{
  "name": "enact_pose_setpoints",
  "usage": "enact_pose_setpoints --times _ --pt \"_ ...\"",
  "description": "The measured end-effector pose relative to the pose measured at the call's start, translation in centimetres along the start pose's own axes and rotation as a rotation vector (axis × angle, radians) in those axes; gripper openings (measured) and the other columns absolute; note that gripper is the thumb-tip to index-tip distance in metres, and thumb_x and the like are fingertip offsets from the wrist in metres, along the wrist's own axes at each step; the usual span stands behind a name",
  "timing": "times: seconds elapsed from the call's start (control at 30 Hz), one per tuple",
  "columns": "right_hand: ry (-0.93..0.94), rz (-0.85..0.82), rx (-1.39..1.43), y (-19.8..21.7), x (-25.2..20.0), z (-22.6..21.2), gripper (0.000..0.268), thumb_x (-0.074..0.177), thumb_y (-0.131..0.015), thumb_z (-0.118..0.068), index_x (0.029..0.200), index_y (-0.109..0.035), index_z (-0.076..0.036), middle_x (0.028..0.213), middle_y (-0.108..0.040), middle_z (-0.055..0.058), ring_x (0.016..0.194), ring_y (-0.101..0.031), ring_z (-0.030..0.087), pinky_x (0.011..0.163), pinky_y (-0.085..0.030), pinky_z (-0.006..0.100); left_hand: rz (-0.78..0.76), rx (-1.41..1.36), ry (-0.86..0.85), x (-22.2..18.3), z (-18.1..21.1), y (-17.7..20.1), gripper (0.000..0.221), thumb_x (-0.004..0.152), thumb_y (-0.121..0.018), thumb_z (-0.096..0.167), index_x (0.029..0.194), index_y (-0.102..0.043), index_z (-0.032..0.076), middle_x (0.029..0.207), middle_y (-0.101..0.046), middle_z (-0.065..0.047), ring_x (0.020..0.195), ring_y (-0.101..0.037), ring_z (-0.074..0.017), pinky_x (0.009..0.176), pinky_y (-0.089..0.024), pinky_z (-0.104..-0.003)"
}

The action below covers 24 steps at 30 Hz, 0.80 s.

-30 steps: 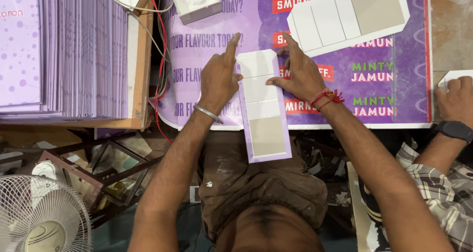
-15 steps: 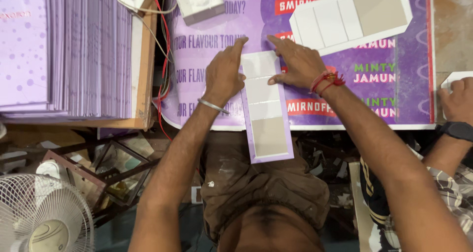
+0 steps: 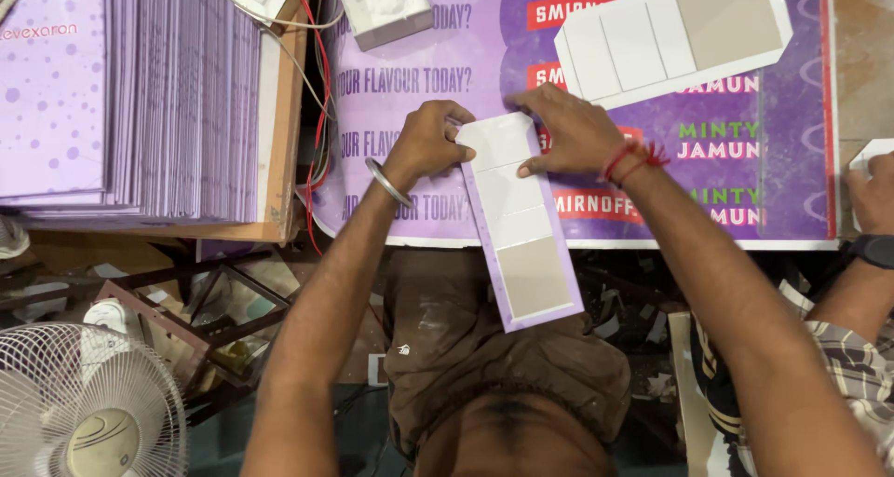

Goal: The person folds flat purple and white paper sheets into small rectangular boxes by hand. They repeatedly fold along pre-scored lines, tuck flaps, and stack the finished boxes on the table.

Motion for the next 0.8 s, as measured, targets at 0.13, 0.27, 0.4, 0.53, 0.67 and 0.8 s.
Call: enact_pose_setpoints --times 0.13,0.27,0.4,0.53,0.67,0.8 --pt "-0.267 -0.293 -0.092 -0.8 1.3 1.2 0.078 0.059 -0.094 -0.045 0.126 -0.064 -0.019 0.117 -0.063 0.002 0.099 -0.066 0.020 0.082 -0.056 0.039 0.022 0.345 -0.338 -0.1 1.6 -0.3 0.037 0.066 -0.091 0.012 0.099 -0.077 0.004 0.080 -0.070 -0.010 0.072 -0.071 -0.0250 0.068 -0.056 -0.035" --pt "-0.100 -0.084 -0.079 -0.8 -0.1 0.0 0.064 0.063 -0.091 -0.045 0.118 -0.072 -0.019 0.109 -0.067 -0.001 0.102 -0.063 0.019 0.082 -0.055 0.037 0.397 0.498 -0.565 -4.6 1.8 -1.2 0.028 0.075 -0.085 0.015 0.101 -0.074 0.010 0.082 -0.058 -0.010 0.072 -0.062 -0.0284 0.060 -0.051 -0.041" --pt "0.018 0.128 -0.040 -0.8 -1.8 -0.3 0.056 0.068 -0.087 -0.043 0.117 -0.074 -0.019 0.117 -0.068 -0.001 0.104 -0.061 0.021 0.080 -0.055 0.035 0.508 0.539 -0.590 -7.5 1.5 -2.3 0.022 0.093 -0.076 0.013 0.114 -0.073 0.009 0.079 -0.051 -0.009 0.070 -0.058 -0.0268 0.056 -0.047 -0.043" --pt "0.023 0.120 -0.053 -1.3 -2.5 0.2 0.048 0.072 -0.086 -0.044 0.112 -0.073 -0.019 0.120 -0.070 -0.004 0.106 -0.060 0.021 0.076 -0.055 0.034 0.540 0.560 -0.616 -8.4 1.4 -2.9 0.013 0.096 -0.075 0.013 0.108 -0.072 0.011 0.079 -0.050 -0.007 0.070 -0.057 -0.0243 0.055 -0.045 -0.041" --pt "0.013 0.107 -0.100 -0.8 -2.6 -0.3 0.057 0.075 -0.083 -0.047 0.124 -0.072 -0.019 0.111 -0.071 -0.005 0.103 -0.060 0.019 0.071 -0.054 0.033 0.518 0.560 -0.581 -8.3 2.1 -2.3 0.013 0.094 -0.076 0.018 0.097 -0.065 0.011 0.086 -0.053 -0.007 0.081 -0.060 -0.0250 0.064 -0.048 -0.041" --pt "-0.005 0.091 -0.102 -1.0 -2.7 -0.6 0.063 0.077 -0.080 -0.045 0.134 -0.071 -0.018 0.107 -0.071 -0.004 0.099 -0.059 0.020 0.067 -0.053 0.034 0.506 0.563 -0.550 -7.7 3.4 -3.1 0.053 0.091 -0.075 0.038 0.130 -0.058 0.005 0.117 -0.059 -0.017 0.108 -0.058 -0.0333 0.088 -0.047 -0.049"
Point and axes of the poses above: each hand's wrist, its own x-axis towards the middle knuckle, its own y-axis out of the back of the hand, z = x × y, the point moved 5 cm from there along x, towards the middle knuckle
